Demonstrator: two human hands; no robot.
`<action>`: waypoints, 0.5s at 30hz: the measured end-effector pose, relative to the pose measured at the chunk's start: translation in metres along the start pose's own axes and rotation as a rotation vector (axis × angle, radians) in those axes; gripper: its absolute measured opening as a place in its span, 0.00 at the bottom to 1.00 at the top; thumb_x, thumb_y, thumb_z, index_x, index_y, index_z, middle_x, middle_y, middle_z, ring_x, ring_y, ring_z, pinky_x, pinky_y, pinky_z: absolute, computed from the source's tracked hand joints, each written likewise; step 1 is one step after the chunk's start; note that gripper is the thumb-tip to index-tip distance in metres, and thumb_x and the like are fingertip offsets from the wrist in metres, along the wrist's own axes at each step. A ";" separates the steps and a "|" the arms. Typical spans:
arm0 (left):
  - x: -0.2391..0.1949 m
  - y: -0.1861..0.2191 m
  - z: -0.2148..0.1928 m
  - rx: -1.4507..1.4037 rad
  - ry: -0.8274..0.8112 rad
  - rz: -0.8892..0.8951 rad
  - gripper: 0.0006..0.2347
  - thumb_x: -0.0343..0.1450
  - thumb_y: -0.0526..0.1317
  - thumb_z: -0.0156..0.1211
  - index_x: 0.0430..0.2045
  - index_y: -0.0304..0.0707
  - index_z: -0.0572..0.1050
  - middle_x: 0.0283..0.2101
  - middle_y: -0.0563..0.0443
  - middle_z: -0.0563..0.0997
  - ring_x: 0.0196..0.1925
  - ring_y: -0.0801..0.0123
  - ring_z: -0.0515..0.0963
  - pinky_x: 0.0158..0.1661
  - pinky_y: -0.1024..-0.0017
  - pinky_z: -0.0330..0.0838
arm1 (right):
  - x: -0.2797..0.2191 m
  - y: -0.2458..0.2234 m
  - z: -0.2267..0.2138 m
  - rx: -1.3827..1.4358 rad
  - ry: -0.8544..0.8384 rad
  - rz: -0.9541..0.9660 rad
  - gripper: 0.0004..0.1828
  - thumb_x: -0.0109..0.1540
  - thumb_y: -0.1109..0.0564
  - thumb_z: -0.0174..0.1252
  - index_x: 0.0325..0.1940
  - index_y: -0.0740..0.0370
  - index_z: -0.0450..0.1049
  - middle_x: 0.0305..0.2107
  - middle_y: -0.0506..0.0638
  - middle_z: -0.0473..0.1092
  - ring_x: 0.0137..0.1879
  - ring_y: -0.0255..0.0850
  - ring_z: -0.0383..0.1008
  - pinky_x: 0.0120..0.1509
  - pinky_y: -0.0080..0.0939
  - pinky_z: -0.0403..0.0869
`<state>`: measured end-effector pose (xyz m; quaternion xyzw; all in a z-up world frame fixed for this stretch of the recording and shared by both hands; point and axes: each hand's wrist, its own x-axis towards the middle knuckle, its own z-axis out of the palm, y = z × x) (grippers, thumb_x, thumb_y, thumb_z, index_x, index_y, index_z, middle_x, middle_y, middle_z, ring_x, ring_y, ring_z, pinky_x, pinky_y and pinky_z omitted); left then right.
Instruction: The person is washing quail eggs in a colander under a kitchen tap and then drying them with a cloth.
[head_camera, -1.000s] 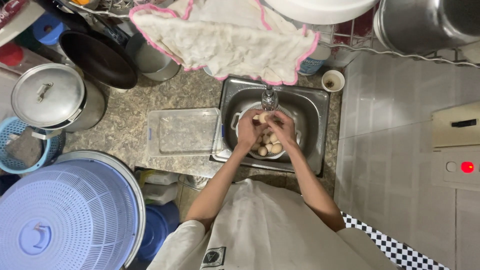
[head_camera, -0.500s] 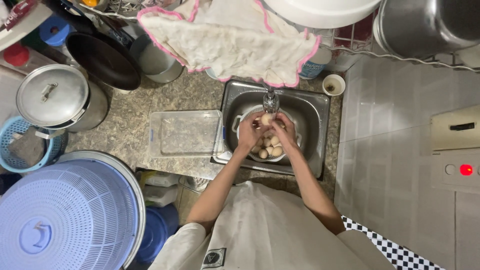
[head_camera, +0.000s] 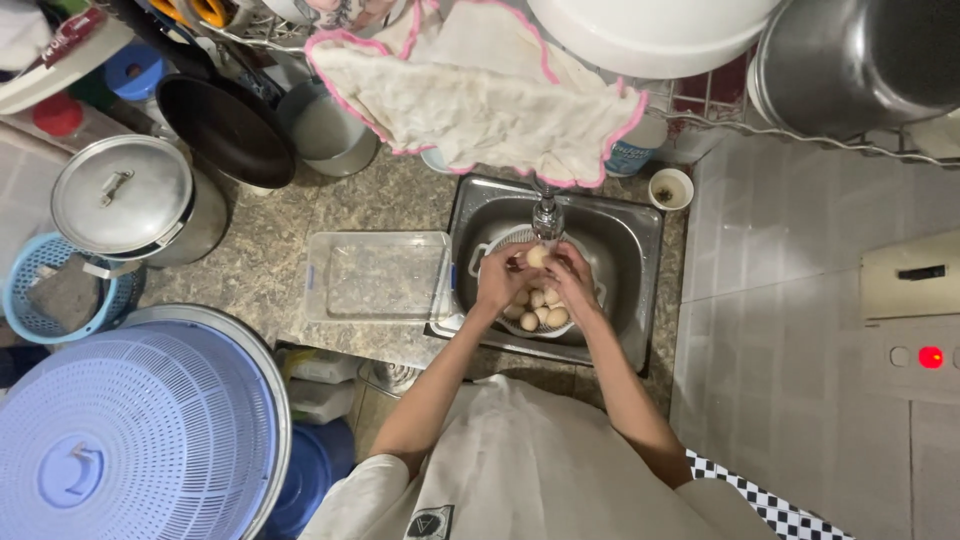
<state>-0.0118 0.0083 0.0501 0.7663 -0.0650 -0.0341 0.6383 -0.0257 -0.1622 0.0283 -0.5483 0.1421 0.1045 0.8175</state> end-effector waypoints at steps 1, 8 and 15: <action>0.000 0.000 0.000 0.001 0.001 0.001 0.21 0.60 0.31 0.76 0.48 0.36 0.81 0.44 0.45 0.86 0.41 0.69 0.86 0.43 0.73 0.82 | 0.003 0.004 -0.002 0.000 -0.001 -0.001 0.14 0.65 0.61 0.58 0.55 0.58 0.71 0.47 0.46 0.71 0.53 0.36 0.73 0.51 0.36 0.75; 0.002 -0.011 0.002 -0.046 -0.023 0.009 0.21 0.60 0.30 0.76 0.49 0.36 0.80 0.45 0.45 0.85 0.42 0.70 0.86 0.44 0.73 0.82 | 0.005 0.005 -0.006 0.080 -0.038 0.030 0.14 0.64 0.61 0.55 0.54 0.57 0.69 0.47 0.47 0.70 0.53 0.38 0.73 0.52 0.40 0.76; 0.001 -0.009 0.002 0.058 -0.044 -0.015 0.20 0.61 0.32 0.75 0.49 0.38 0.82 0.37 0.46 0.87 0.38 0.72 0.86 0.41 0.73 0.81 | 0.016 0.020 -0.013 0.081 -0.011 0.013 0.16 0.64 0.65 0.53 0.56 0.58 0.67 0.47 0.48 0.69 0.52 0.38 0.71 0.47 0.39 0.72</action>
